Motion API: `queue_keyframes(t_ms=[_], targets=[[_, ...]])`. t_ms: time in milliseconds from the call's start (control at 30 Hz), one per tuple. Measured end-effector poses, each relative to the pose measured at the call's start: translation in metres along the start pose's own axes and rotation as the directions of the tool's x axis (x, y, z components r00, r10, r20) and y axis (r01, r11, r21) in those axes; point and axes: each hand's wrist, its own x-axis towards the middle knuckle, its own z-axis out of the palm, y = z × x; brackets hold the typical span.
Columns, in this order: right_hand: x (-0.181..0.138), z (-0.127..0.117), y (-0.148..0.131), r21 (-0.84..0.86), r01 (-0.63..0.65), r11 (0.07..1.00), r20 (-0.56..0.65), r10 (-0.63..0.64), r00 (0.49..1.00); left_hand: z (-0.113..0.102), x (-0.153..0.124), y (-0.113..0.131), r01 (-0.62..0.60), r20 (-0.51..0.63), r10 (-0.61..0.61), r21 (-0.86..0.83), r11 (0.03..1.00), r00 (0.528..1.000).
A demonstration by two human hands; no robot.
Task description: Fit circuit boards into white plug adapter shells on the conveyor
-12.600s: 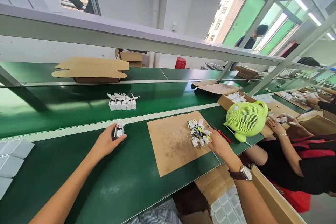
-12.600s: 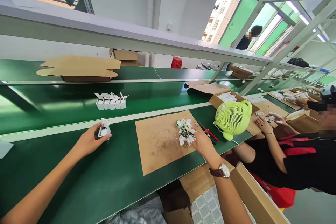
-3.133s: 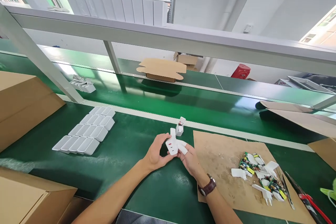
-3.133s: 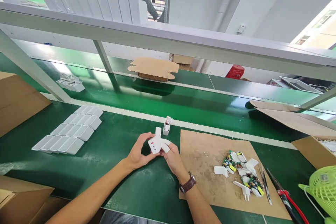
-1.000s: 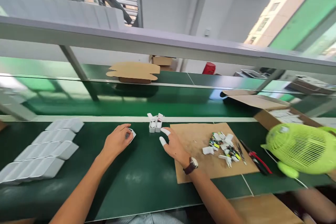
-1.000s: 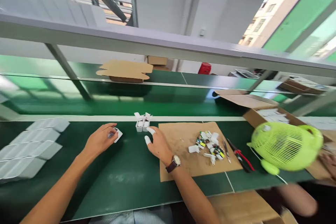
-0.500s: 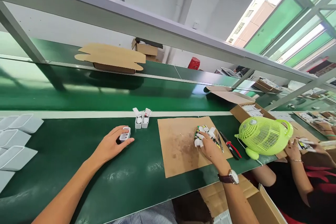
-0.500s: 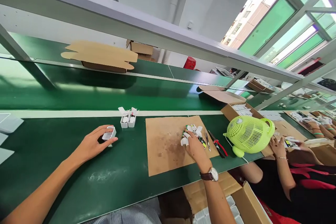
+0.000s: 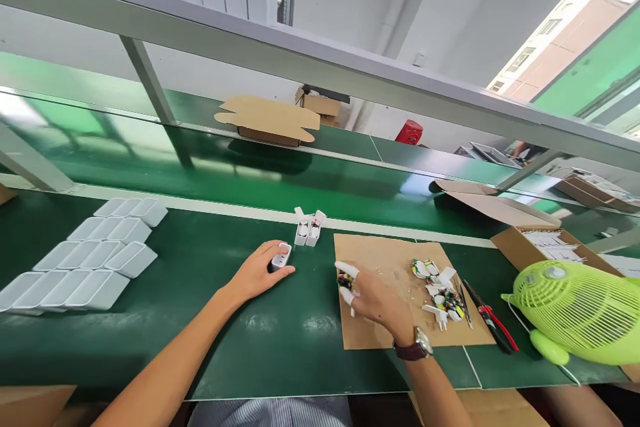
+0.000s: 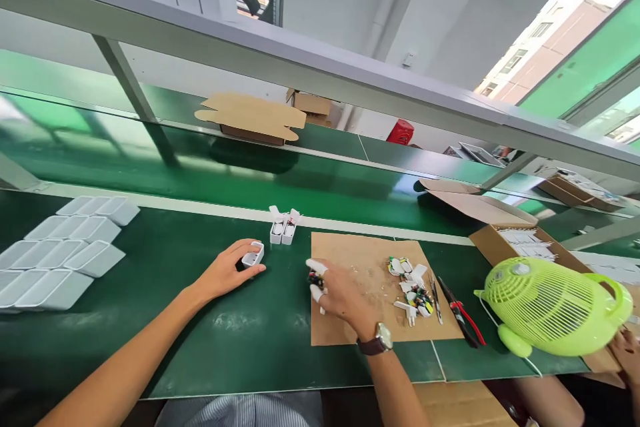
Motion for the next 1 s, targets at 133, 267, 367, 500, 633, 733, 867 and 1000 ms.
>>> queue_keyframes(t_ms=[133,267,367,500,633,733,867,1000], targets=[[0.035,0.034,-0.017,-0.009,0.170,0.985,0.015,-0.170,0.985,-0.003,-0.003,0.003,-0.026,0.013,0.026,0.000,1.000,1.000],[0.043,0.050,-0.003,-0.052,0.145,0.988,-0.012,-0.146,0.989,-0.008,-0.005,0.004,-0.054,0.031,0.055,-0.013,0.998,0.998],[0.037,0.052,0.008,-0.019,0.104,0.994,-0.038,-0.105,0.994,-0.008,-0.004,0.004,-0.037,0.056,0.039,-0.035,0.999,0.998],[0.037,0.050,0.006,0.043,0.078,0.996,-0.074,-0.075,0.994,-0.007,-0.002,0.007,-0.037,0.075,0.043,-0.077,0.996,0.996],[0.056,0.039,-0.010,0.102,0.151,0.983,-0.099,-0.141,0.985,-0.012,-0.003,0.011,0.044,0.102,-0.031,-0.127,0.991,0.994],[0.069,0.034,-0.020,0.166,0.184,0.969,-0.209,-0.148,0.967,-0.016,-0.005,0.011,0.085,0.082,-0.073,-0.160,0.983,0.994],[0.071,0.040,-0.023,0.196,0.211,0.958,-0.355,-0.131,0.926,-0.015,-0.006,0.006,0.096,0.114,-0.073,-0.207,0.974,0.991],[0.063,0.049,-0.024,0.162,0.306,0.938,-0.455,-0.204,0.866,-0.008,-0.004,0.004,0.137,0.068,-0.125,-0.204,0.969,0.990]])
